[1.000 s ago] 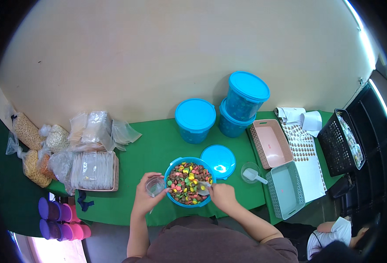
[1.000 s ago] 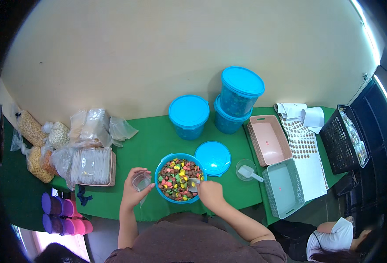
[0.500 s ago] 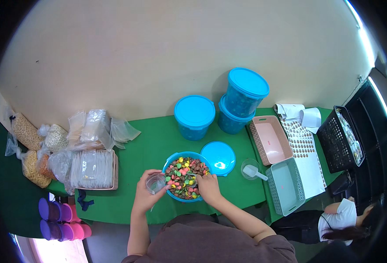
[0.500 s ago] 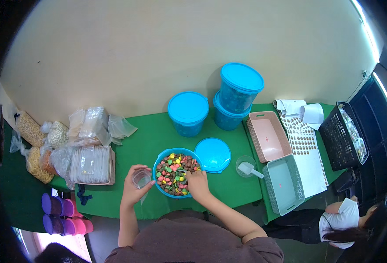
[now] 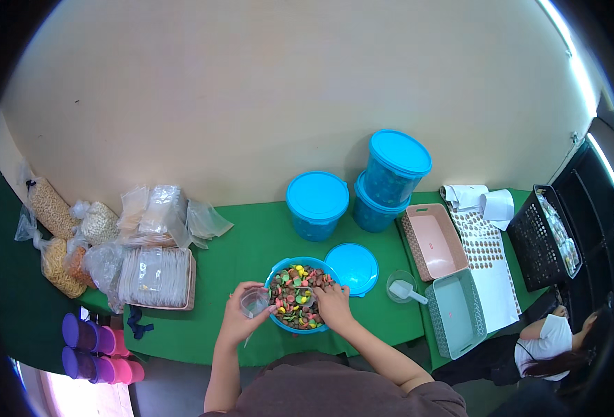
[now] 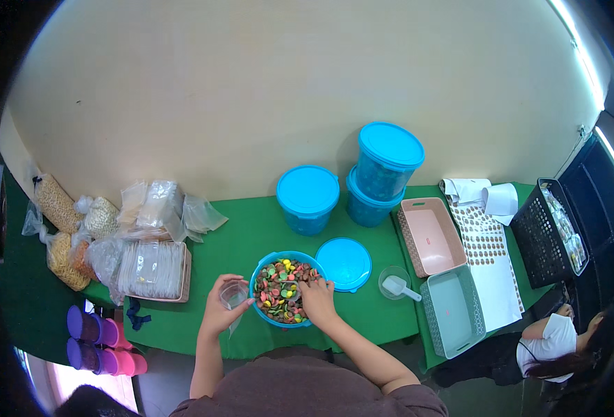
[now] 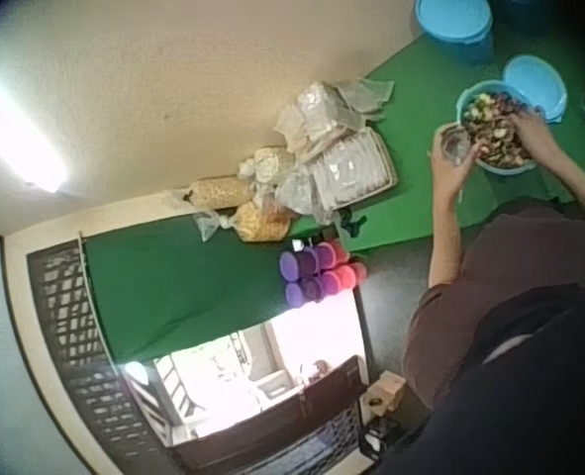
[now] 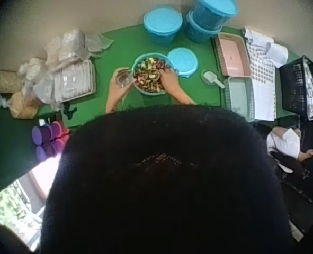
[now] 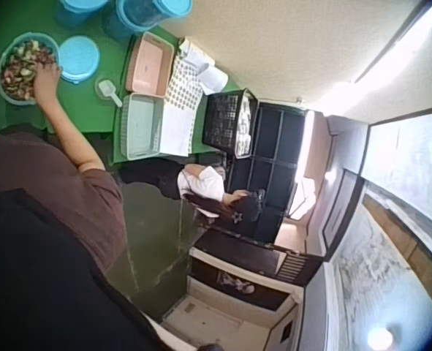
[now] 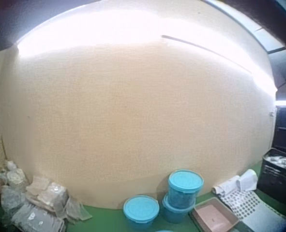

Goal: The person fills small plastic bags with a mixture of snacks from a large blue bowl using a plastic scoop and then seals each bag by hand.

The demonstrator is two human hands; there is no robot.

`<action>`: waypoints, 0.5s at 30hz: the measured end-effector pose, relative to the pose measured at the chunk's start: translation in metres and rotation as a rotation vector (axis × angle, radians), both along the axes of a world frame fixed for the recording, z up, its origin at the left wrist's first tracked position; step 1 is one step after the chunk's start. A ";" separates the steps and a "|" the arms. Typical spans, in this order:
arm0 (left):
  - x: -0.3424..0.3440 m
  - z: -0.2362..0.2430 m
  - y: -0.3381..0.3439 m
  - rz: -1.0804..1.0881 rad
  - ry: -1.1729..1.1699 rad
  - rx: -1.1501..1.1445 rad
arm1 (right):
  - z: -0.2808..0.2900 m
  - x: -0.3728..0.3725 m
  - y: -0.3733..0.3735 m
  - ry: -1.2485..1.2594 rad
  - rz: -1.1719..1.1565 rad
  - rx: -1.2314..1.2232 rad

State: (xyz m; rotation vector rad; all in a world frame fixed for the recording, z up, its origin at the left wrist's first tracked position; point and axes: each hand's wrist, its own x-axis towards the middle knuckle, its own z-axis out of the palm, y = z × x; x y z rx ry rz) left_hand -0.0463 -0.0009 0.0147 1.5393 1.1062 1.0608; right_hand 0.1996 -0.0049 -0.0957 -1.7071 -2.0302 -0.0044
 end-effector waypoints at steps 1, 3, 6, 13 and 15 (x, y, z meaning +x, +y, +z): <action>0.000 -0.001 0.001 -0.002 0.009 -0.001 | 0.002 0.001 0.000 0.010 -0.002 -0.057; -0.001 -0.003 0.001 0.005 0.010 -0.008 | 0.007 0.003 0.000 0.065 -0.004 -0.110; 0.001 -0.005 0.001 0.016 0.014 -0.014 | 0.019 0.011 -0.002 0.151 -0.023 -0.194; 0.023 -0.002 0.008 0.021 0.404 0.068 | 0.062 0.045 -0.005 0.337 -0.029 -0.236; 0.033 -0.012 0.013 -0.006 0.478 0.205 | 0.077 0.053 -0.004 0.339 -0.014 -0.204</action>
